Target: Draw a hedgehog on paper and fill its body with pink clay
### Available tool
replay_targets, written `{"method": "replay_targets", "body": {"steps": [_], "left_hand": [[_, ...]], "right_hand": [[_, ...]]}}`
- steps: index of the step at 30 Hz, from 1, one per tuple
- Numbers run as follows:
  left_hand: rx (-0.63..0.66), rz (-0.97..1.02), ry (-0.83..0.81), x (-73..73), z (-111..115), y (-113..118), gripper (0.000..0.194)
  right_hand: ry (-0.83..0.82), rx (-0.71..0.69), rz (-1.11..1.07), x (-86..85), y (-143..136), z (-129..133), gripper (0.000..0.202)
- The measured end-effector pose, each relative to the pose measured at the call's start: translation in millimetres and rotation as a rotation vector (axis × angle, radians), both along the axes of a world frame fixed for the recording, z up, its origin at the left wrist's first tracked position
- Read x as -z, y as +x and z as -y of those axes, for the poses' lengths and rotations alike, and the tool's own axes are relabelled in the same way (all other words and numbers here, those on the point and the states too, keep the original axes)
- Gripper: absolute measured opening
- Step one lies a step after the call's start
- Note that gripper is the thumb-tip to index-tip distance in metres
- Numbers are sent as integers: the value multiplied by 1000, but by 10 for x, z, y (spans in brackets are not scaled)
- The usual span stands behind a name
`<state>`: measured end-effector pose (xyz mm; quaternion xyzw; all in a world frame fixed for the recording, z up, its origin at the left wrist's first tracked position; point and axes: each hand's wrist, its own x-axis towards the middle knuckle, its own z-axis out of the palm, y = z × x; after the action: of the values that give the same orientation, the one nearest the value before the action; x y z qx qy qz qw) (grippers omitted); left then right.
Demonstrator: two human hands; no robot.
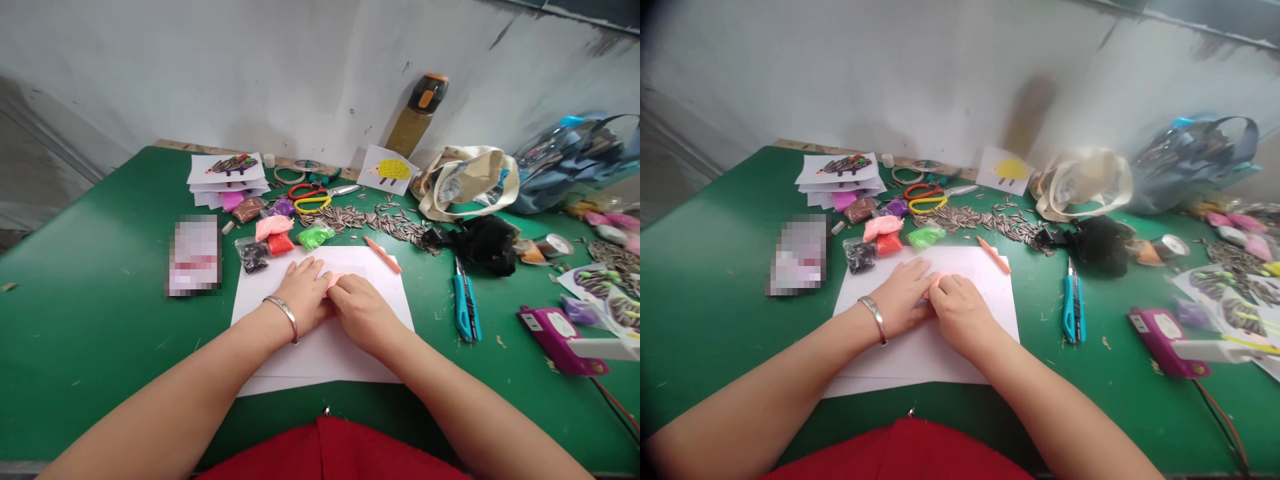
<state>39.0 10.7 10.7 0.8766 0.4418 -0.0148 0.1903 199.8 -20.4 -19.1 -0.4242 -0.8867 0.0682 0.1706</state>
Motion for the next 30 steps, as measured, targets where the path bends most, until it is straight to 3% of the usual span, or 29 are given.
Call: {"method": "replay_targets", "body": {"steps": [11, 15, 20, 30], "left_hand": [[3, 19, -21, 30, -13, -26, 33], [6, 41, -20, 44, -24, -32, 43], [3, 53, -10, 69, -29, -39, 33], [-15, 45, -17, 49, -13, -33, 36]], "right_hand": [[-7, -1, 31, -27, -31, -32, 20], [-28, -17, 16, -36, -52, -38, 18], [-39, -2, 26, -31, -69, -43, 19], [-23, 42, -30, -19, -106, -24, 22]]}}
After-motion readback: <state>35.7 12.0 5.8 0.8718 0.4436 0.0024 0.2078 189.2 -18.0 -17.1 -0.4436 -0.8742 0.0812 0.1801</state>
